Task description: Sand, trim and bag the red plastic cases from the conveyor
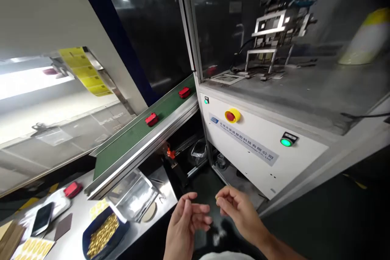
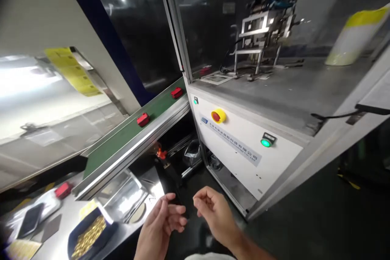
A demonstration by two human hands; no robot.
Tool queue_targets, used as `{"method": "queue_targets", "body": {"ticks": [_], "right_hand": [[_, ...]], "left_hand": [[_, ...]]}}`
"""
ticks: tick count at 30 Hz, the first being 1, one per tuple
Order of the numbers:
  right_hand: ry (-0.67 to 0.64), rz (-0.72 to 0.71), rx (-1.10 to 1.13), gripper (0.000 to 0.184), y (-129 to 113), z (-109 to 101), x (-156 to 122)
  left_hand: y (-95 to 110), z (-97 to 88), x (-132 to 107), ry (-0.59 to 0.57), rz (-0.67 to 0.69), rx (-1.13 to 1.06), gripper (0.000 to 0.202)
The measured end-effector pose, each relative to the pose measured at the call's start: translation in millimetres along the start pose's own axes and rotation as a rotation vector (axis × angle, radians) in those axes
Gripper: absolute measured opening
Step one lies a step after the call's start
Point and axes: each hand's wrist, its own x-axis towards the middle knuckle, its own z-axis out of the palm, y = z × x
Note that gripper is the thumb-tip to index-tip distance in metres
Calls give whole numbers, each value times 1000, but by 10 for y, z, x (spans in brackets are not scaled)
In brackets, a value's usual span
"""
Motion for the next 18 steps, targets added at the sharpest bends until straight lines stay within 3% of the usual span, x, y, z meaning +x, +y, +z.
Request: {"method": "queue_targets", "body": {"ticks": [4, 10, 14, 18], "right_hand": [[-41, 34, 77, 32, 1, -227, -151], [-37, 19, 146, 27, 22, -414, -249], [-37, 47, 226, 23, -20, -507, -232], [-64, 109, 343, 28, 0, -473, -177]], "left_hand": [[-146, 154, -24, -42, 69, -63, 25], [-286, 358, -19, -145, 4, -137, 13], [-354, 443, 3, -162, 67, 116, 17], [-403, 442, -28, -34, 167, 496, 22]]}}
